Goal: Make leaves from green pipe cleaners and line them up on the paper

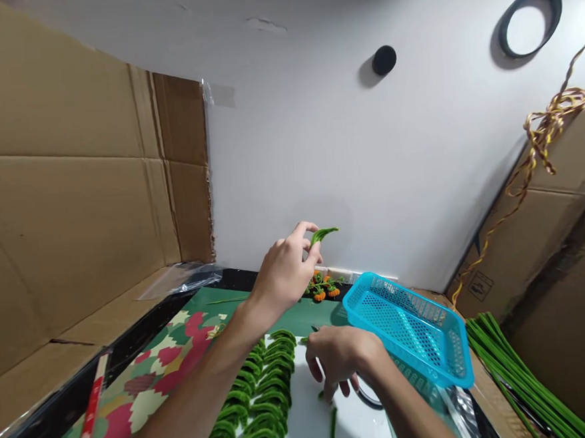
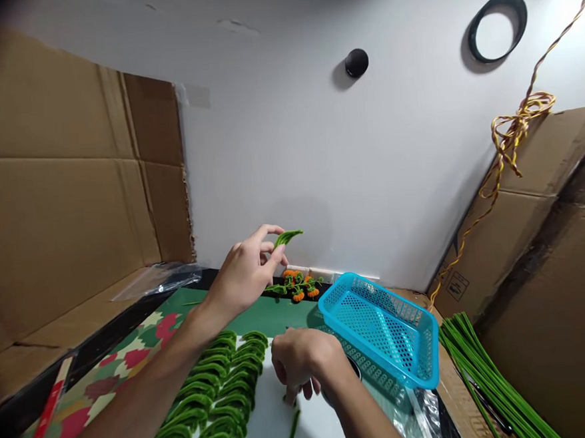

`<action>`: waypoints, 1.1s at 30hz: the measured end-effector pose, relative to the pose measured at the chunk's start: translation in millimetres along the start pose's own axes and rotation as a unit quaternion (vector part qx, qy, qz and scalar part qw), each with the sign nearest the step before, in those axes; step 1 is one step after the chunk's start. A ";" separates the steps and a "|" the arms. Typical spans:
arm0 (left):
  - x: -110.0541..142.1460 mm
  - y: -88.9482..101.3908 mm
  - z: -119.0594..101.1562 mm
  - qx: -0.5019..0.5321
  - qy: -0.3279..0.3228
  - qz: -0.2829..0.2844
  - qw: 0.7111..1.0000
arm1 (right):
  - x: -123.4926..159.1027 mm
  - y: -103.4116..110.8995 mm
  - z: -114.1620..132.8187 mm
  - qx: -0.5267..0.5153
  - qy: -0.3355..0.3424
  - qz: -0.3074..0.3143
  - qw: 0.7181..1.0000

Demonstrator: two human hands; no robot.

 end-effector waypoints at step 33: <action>-3.1 -0.7 4.1 0.003 -0.006 0.014 1.000 | 91.2 44.7 -13.4 -0.130 0.258 -0.374 0.881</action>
Point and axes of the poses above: each hand's wrist, its own x-axis away from the middle knuckle, its own y-axis out of the back of the hand, z = x × y, the point moved 1 cm from there along -x, towards the middle knuckle
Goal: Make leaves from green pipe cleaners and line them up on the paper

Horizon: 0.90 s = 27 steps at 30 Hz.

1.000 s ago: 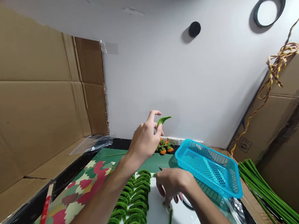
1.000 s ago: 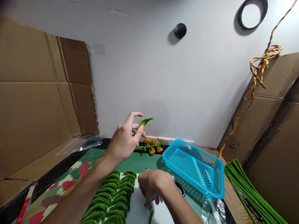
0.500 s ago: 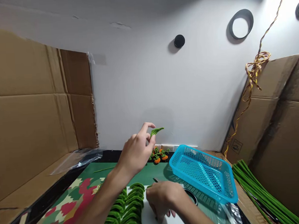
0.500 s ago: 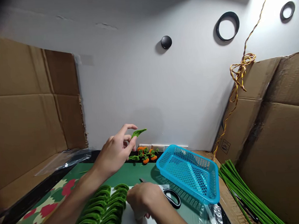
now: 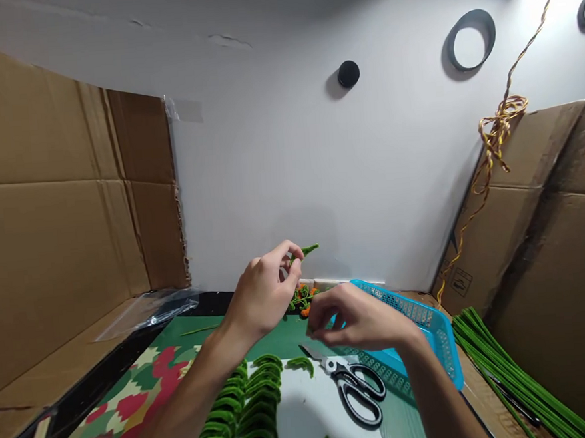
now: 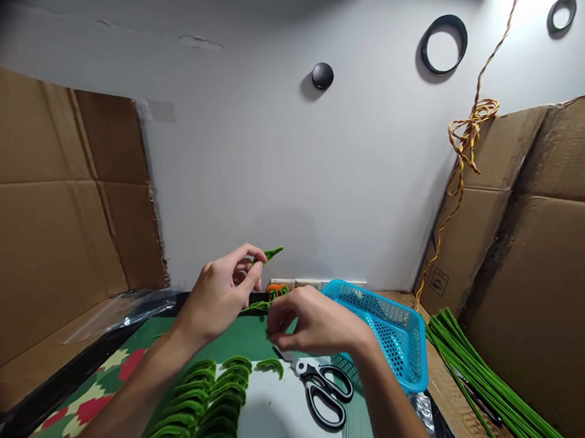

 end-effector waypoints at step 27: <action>16.0 -10.6 -19.9 -0.061 -0.174 -0.003 0.983 | 8.6 18.6 6.3 -0.072 0.075 -0.367 0.925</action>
Point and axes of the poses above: each hand's wrist, its own x-axis away from the middle knuckle, its own y-axis out of the back of the hand, z = x × y, the point moved 1 cm from there along -x, towards the middle knuckle
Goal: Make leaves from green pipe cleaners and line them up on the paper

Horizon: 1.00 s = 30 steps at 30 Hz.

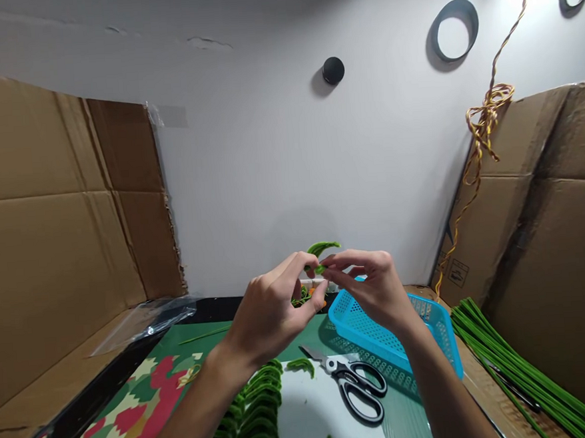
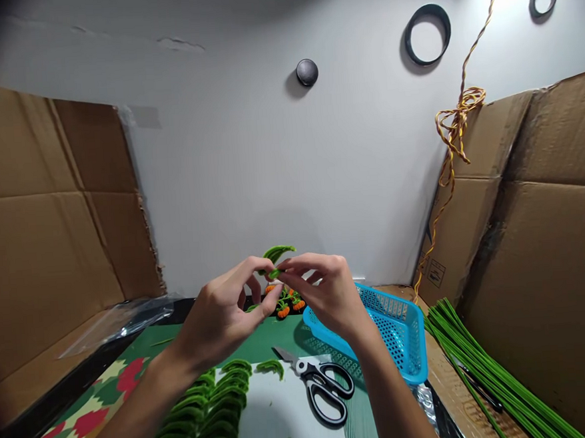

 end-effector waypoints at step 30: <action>-8.3 5.0 -0.7 0.369 0.137 0.010 0.919 | 4.5 -4.9 8.9 0.080 0.098 -0.033 0.991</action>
Point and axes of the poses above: each hand's wrist, its own x-axis away from the middle knuckle, its own y-axis out of the back of the hand, z = x × y, the point moved 1 cm from there along -x, towards the middle knuckle
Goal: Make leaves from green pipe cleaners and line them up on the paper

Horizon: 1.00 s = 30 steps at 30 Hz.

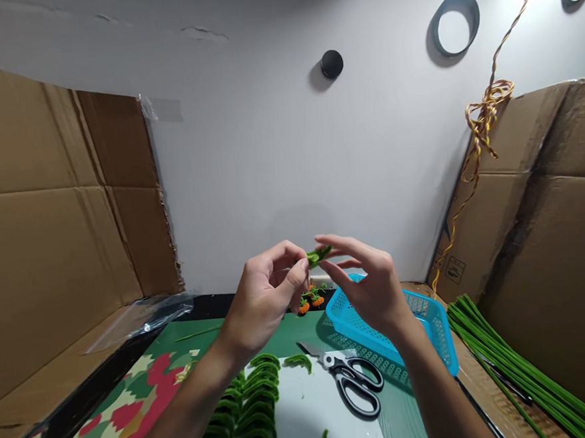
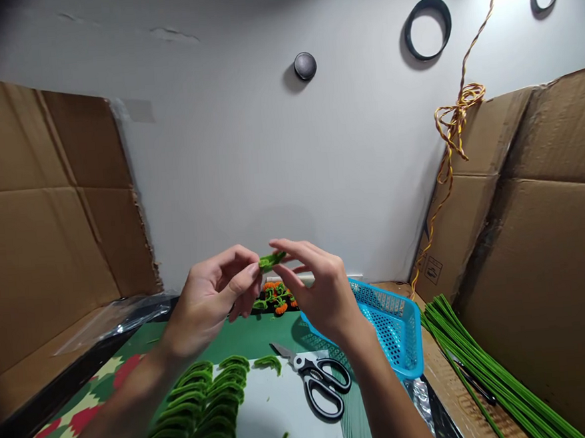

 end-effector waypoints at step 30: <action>1.9 8.8 -7.6 -0.117 -0.038 -0.086 0.989 | 4.8 -17.3 5.3 0.033 0.107 -0.058 0.992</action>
Point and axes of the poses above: each hand's wrist, its own x-axis away from the middle knuckle, its own y-axis out of the back of the hand, z = x × y, the point moved 1 cm from there along -x, towards the middle knuckle
